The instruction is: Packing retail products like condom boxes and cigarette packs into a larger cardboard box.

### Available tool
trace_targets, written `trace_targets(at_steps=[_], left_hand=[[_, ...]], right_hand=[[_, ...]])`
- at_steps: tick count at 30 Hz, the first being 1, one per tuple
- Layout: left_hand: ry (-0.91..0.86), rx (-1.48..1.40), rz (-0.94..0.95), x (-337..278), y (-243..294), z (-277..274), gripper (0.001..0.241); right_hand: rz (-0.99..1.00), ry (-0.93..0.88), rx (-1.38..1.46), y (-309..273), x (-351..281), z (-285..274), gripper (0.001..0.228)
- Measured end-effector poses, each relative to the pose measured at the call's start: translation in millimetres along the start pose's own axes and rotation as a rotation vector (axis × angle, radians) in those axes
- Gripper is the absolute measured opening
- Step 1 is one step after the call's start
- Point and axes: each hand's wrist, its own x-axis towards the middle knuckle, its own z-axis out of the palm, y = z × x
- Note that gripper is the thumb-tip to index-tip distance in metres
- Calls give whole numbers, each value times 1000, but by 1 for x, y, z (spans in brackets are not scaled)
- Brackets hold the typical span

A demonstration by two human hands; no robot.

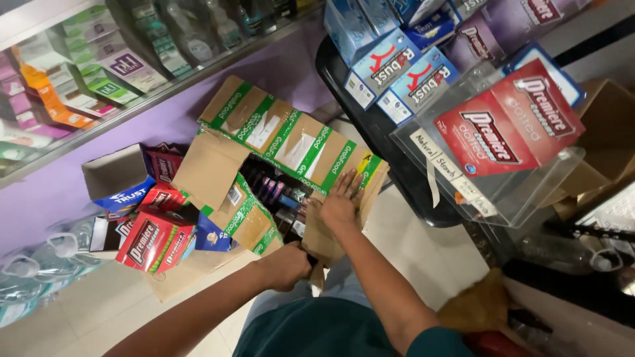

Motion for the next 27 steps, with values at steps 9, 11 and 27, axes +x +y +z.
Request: trace_targets(at_steps=[9,11,27], left_hand=[[210,222,-471,117,60,112,13],[277,159,-301,98,52,119,13],[550,66,-176,73,1,21,37]], right_hand=[[-39,4,-20,19,2,24,127],[-47,16,9,24,-3,24,127],[-106,10,52,30,14,10,125]])
